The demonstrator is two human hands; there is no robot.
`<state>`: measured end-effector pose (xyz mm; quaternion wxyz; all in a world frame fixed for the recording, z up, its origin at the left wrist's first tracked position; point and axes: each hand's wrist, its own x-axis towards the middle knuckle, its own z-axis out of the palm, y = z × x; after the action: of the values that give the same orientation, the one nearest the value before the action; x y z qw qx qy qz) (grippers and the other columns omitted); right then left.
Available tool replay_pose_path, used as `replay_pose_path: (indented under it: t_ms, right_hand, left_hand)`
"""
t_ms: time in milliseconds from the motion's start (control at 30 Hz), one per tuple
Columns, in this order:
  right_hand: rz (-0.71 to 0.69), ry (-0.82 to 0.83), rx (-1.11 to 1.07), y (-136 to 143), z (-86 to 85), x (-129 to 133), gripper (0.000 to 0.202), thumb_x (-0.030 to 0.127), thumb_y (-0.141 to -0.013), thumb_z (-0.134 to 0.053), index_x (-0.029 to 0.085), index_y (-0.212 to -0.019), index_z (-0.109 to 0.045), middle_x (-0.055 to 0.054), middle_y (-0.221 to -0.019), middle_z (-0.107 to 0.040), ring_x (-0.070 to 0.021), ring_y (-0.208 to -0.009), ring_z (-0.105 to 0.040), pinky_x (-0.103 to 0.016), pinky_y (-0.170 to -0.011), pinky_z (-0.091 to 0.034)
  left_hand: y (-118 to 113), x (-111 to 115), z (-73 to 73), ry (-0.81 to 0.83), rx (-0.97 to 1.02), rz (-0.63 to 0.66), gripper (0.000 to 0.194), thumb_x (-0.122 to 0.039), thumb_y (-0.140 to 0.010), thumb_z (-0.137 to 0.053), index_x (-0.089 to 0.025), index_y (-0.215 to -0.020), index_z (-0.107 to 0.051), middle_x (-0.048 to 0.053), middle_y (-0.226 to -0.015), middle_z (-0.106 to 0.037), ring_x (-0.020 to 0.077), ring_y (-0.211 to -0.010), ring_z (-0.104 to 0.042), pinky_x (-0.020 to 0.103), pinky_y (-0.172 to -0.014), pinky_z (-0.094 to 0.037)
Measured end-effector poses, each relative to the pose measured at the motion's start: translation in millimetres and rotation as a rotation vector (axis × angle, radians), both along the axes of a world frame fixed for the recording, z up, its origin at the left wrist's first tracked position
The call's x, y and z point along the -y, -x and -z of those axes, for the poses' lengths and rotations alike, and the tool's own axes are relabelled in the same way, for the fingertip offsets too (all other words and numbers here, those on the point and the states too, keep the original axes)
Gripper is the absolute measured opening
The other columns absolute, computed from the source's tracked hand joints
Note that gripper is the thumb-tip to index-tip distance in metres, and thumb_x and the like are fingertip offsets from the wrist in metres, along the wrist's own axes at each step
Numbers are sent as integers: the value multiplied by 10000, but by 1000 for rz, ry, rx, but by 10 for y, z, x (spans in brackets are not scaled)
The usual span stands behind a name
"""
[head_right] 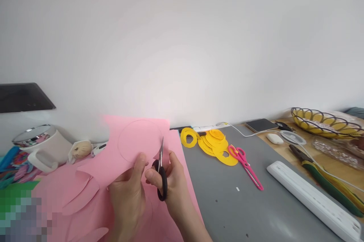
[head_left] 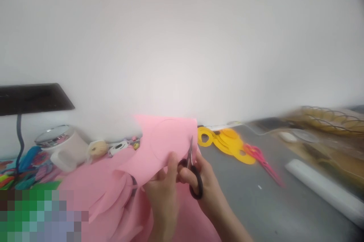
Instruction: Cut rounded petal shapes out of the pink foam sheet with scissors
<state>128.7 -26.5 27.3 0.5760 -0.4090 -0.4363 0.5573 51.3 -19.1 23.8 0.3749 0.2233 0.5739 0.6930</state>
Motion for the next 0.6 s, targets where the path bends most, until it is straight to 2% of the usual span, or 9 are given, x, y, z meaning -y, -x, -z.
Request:
replay_pose_path:
  t_ms: [233, 367, 400, 467, 533, 600]
  right_hand:
    - [37, 43, 64, 18, 18, 3, 253, 276, -652, -663, 186, -825, -501, 58, -607, -503, -115, -581, -461, -245, -556, -417]
    - [21, 19, 77, 55, 22, 18, 193, 274, -679, -636, 192, -779, -494, 47, -623, -508, -110, -565, -435, -239, -529, -377]
    - [9, 17, 75, 67, 17, 25, 193, 262, -672, -639, 197, -755, -477, 54, -604, -488, -106, -551, -410, -233, -508, -351]
    - [-34, 26, 60, 88, 7, 40, 213, 236, -666, -647, 208, -717, -443, 68, -581, -443, -100, -543, -367, -230, -499, -329]
    - [-35, 22, 47, 100, 8, 49, 257, 230, -661, -661, 216, -673, -404, 76, -564, -414, -95, -535, -337, -226, -489, -303]
    - [-27, 25, 49, 97, 23, 48, 276, 228, -670, -670, 215, -654, -394, 77, -554, -404, -92, -533, -323, -222, -483, -272]
  left_hand:
    - [-3, 2, -58, -36, 87, 2, 316, -362, -482, -846, -144, -652, -693, 36, -652, -685, 179, -587, -634, 223, -403, -485]
    - [5, 5, -50, 7, 110, 77, 310, -384, -488, -837, -152, -526, -637, -19, -452, -563, 113, -358, -475, 229, -295, -377]
    - [13, 3, -30, 9, 97, 93, 310, -389, -503, -833, -155, -527, -631, -23, -439, -550, 112, -344, -461, 238, -295, -380]
    - [44, -3, 29, 11, 32, 79, 295, -380, -533, -833, -166, -566, -633, -11, -478, -574, 141, -396, -527, 254, -340, -436]
    - [103, -8, 101, 47, -72, 16, 279, -361, -561, -839, -183, -582, -626, 9, -526, -592, 192, -539, -630, 278, -457, -532]
    - [182, -8, 163, 14, -85, 6, 265, -368, -618, -814, -207, -563, -611, 16, -524, -572, 226, -625, -668, 338, -568, -588]
